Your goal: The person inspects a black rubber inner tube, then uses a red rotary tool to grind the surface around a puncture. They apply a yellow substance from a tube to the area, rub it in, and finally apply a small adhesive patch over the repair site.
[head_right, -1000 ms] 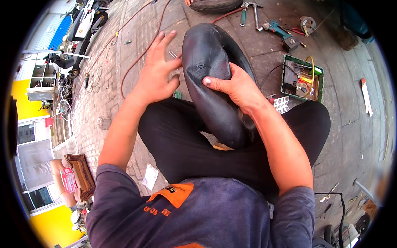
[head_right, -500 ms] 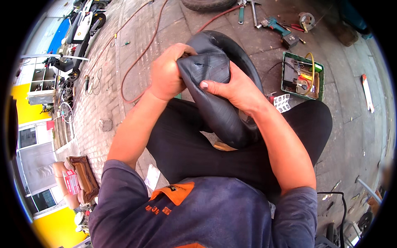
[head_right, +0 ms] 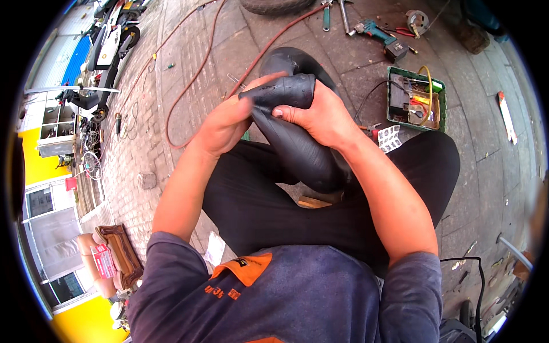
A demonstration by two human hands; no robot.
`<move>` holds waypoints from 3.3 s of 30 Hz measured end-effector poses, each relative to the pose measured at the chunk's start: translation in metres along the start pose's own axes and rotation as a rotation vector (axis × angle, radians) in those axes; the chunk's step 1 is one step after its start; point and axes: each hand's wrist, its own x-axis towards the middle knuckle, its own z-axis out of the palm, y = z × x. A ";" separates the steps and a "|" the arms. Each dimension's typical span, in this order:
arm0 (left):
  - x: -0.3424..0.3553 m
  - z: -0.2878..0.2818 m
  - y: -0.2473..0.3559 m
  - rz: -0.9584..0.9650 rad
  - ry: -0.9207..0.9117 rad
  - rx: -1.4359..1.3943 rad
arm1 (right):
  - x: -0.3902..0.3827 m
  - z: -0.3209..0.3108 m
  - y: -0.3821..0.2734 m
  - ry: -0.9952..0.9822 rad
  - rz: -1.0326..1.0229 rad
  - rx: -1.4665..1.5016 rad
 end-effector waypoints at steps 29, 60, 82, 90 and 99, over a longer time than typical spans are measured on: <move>0.008 -0.025 0.003 -0.056 0.690 1.103 | -0.003 -0.012 0.026 0.093 0.232 0.037; 0.010 -0.049 -0.004 0.080 0.366 -0.162 | 0.001 -0.001 0.024 -0.021 0.309 0.568; 0.048 -0.032 0.000 0.721 0.176 1.484 | -0.004 -0.032 0.006 0.062 0.165 0.350; 0.053 -0.030 -0.007 0.773 0.321 1.350 | -0.016 -0.023 -0.003 -0.016 0.097 0.359; 0.031 0.006 -0.023 0.275 0.249 0.843 | -0.012 -0.023 0.001 0.140 0.095 -0.322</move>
